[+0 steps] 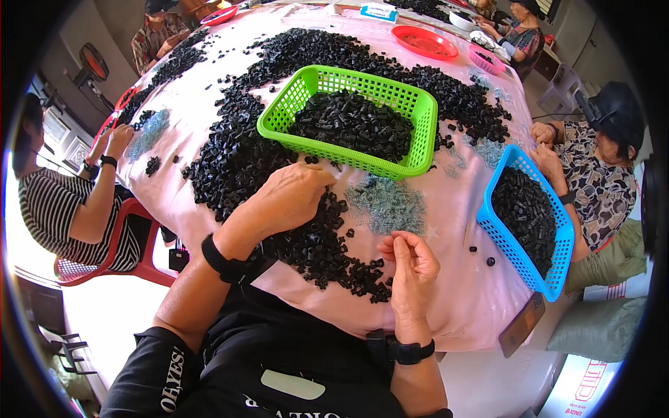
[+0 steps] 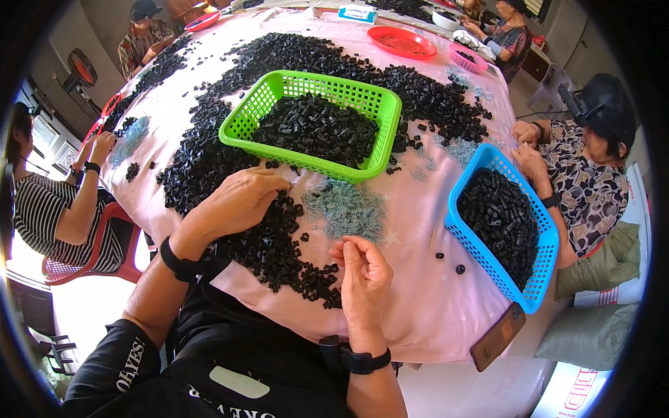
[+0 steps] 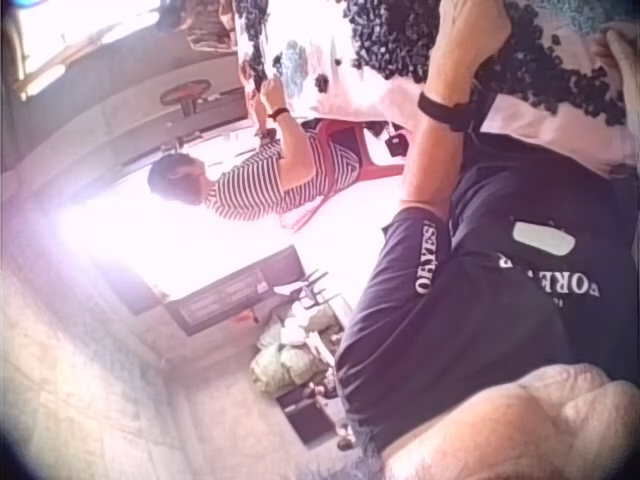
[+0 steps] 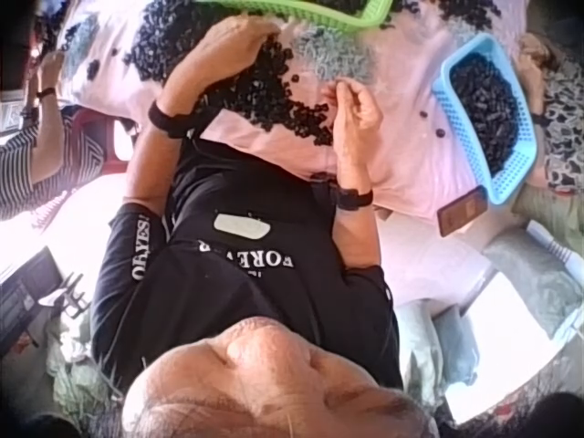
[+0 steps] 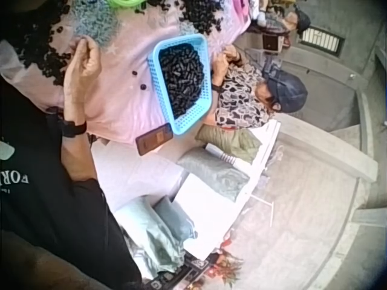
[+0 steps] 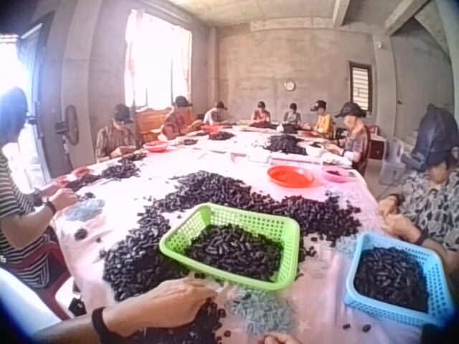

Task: Sorting and inspecting small black shoe components into different containers at a production table.

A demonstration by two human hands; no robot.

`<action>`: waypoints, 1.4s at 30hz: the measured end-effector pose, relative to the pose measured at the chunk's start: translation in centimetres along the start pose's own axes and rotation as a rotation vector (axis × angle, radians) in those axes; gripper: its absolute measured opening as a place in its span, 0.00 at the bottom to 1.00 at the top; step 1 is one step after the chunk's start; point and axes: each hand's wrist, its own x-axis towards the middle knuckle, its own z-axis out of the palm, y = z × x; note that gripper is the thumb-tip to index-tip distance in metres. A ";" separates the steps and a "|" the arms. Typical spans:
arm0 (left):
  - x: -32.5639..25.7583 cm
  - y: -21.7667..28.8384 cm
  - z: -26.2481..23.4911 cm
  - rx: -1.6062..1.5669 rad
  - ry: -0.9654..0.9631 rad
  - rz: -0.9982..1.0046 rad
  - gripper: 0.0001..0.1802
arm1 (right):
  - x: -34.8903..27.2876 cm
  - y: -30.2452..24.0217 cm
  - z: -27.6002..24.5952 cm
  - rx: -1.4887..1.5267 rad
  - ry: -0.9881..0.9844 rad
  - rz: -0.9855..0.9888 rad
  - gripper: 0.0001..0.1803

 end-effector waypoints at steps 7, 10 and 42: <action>0.2 0.9 1.1 0.052 0.113 0.164 0.08 | 0.0 -0.2 0.1 -0.015 0.000 0.002 0.09; 0.4 1.3 2.3 0.082 0.101 0.148 0.07 | 0.0 -0.1 0.1 -0.020 0.002 0.004 0.09; -0.4 3.8 3.3 -0.063 0.009 0.274 0.05 | 0.0 -0.1 0.2 -0.078 -0.013 -0.003 0.09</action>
